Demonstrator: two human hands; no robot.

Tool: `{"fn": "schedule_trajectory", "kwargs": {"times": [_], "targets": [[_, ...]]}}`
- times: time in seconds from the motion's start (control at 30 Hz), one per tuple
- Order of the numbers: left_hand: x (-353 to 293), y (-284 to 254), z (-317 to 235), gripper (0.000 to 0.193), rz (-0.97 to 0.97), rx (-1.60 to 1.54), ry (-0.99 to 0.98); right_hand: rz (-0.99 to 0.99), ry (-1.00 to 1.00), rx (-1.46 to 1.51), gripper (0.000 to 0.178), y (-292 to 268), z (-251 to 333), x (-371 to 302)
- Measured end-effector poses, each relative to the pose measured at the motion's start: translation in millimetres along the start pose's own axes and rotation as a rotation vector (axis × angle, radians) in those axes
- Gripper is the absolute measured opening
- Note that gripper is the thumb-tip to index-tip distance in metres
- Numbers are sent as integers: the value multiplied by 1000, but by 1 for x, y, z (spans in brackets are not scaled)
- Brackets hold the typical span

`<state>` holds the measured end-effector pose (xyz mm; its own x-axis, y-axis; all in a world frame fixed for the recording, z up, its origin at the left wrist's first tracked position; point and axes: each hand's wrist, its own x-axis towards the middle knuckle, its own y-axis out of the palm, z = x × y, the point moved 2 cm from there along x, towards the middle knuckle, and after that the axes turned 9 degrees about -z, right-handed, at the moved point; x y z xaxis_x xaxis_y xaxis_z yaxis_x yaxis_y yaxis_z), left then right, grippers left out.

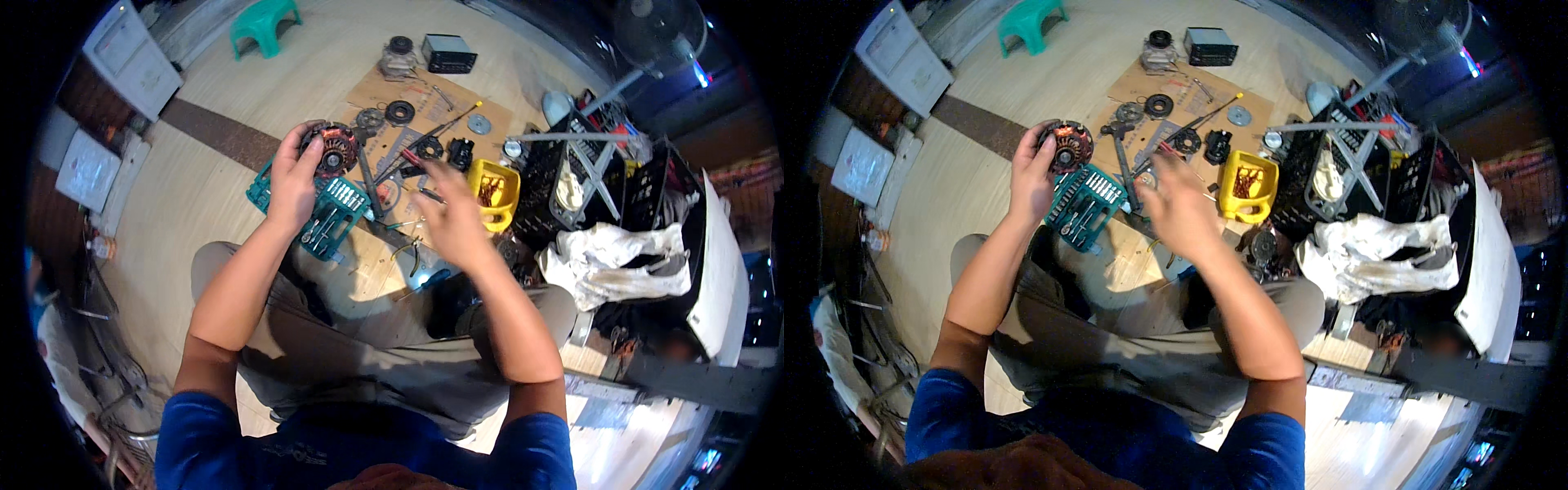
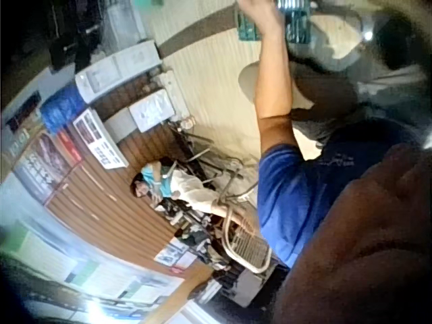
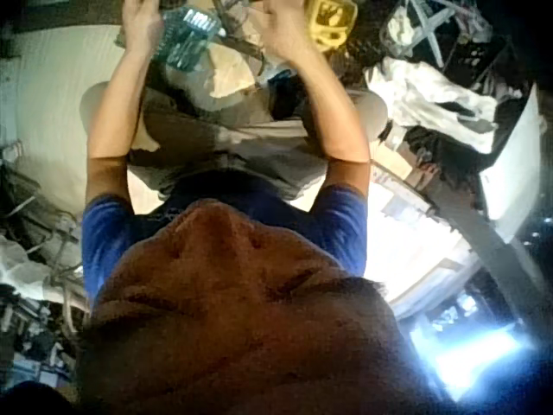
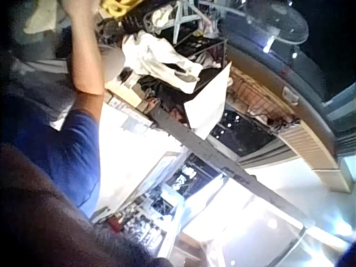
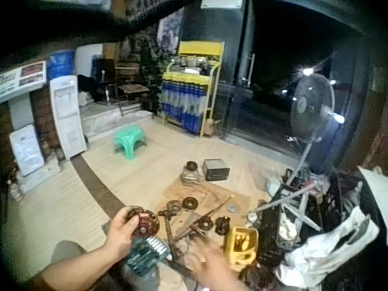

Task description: The person sits on the floor and handles an electric motor stator, using a pair of pliers to pull and cut wires from the copper windings.

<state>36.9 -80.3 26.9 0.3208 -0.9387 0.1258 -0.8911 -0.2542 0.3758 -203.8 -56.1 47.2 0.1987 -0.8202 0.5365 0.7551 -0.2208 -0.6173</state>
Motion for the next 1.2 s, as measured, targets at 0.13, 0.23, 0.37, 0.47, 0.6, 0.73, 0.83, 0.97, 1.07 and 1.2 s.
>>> {"fn": "schedule_trajectory", "kwargs": {"times": [0.13, 0.23, 0.37, 0.47, 0.6, 0.73, 0.83, 0.97, 1.07, 1.2], "targets": [[-14, 10, 3, 32, 77, 99, 32, 31, 116, 195, 45, 42, 15, -11], [-21, 14, -3, 31, 106, 201, 58, 174, 289, 421, 33, 37, 16, -6], [-19, 12, -9, 31, 192, 344, 31, 122, 199, 370, 17, 20, 5, 4], [-19, 5, -11, 31, 301, 507, 24, 115, 126, 265, 17, 4, -6, 15], [-17, -1, -8, 32, 474, 308, -197, 167, 226, 312, 19, 2, -33, 24], [-10, 0, -9, 33, 498, -159, -327, 291, 226, 320, 20, 15, -56, 15], [-1, -8, -13, 30, 185, -349, -305, 367, 245, 373, 20, 21, -44, 4], [11, -23, -6, 23, 15, -341, -252, 508, 252, 344, 18, 21, -19, -9], [13, -25, -2, 22, -34, -171, -169, 532, 245, 325, 16, 18, -7, -16], [17, -26, -2, 24, -92, 235, -10, 481, 151, 262, 18, -11, 9, -4]]}}
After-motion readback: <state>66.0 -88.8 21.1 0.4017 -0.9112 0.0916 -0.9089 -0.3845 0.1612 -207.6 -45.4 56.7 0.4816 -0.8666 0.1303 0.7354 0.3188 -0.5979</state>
